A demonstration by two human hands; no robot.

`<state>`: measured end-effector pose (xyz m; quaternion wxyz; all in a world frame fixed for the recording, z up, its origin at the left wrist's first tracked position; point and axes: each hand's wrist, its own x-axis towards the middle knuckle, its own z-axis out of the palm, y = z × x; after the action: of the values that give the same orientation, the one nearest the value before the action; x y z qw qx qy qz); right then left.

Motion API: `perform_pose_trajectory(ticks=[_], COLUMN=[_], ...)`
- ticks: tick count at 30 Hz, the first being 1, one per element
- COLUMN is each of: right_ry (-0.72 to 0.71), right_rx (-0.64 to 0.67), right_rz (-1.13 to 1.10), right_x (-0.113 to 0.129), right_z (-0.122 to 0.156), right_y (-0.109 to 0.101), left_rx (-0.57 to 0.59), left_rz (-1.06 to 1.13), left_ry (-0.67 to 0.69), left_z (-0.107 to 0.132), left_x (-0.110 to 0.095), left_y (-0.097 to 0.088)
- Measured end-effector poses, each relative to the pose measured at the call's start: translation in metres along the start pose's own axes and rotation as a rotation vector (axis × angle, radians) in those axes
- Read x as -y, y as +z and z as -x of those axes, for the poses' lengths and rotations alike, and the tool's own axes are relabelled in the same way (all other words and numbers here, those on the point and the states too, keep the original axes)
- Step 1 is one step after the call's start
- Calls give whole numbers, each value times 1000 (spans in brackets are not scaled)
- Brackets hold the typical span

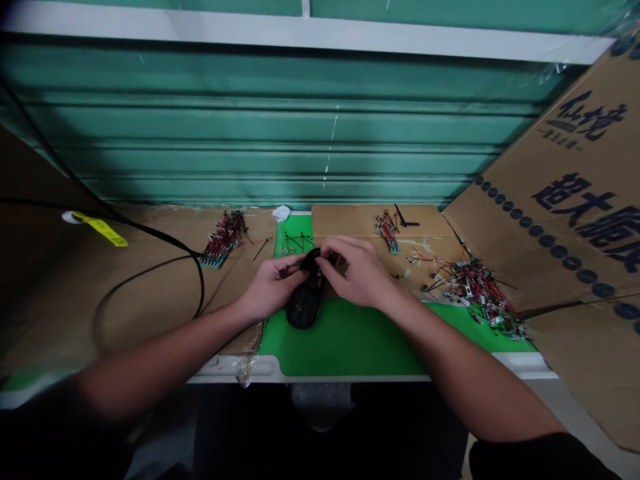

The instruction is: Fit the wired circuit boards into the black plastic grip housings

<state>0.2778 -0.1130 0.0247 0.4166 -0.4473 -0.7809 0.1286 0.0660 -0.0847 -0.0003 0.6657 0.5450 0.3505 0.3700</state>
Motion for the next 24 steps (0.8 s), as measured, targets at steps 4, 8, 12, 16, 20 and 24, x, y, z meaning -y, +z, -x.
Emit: perform_pose_trajectory(ticks=[4,8,12,16,20,24], right_ry=[224,271,318,419,441,410], right_rx=[16,54,-22,-120,-65,87], right_rz=[-260,-390,-456,-532,-602,-727], right_x=[-6,-13,-9,4,23,38], right_z=[-1,-2,-4,-3,4,11], right_y=[1,5,9,14,18,14], left_rx=[89,164,109,-28,-104,-14], left_rz=[-18,-188,-642,-1065,-1117,-1413], left_ry=[-38,-54,47,161,177,-70], left_z=[0,1,13,33,47,87], left_x=[-2,-18,-50,-73,-77,-92], left_y=[-1,-5,0,13,22,16])
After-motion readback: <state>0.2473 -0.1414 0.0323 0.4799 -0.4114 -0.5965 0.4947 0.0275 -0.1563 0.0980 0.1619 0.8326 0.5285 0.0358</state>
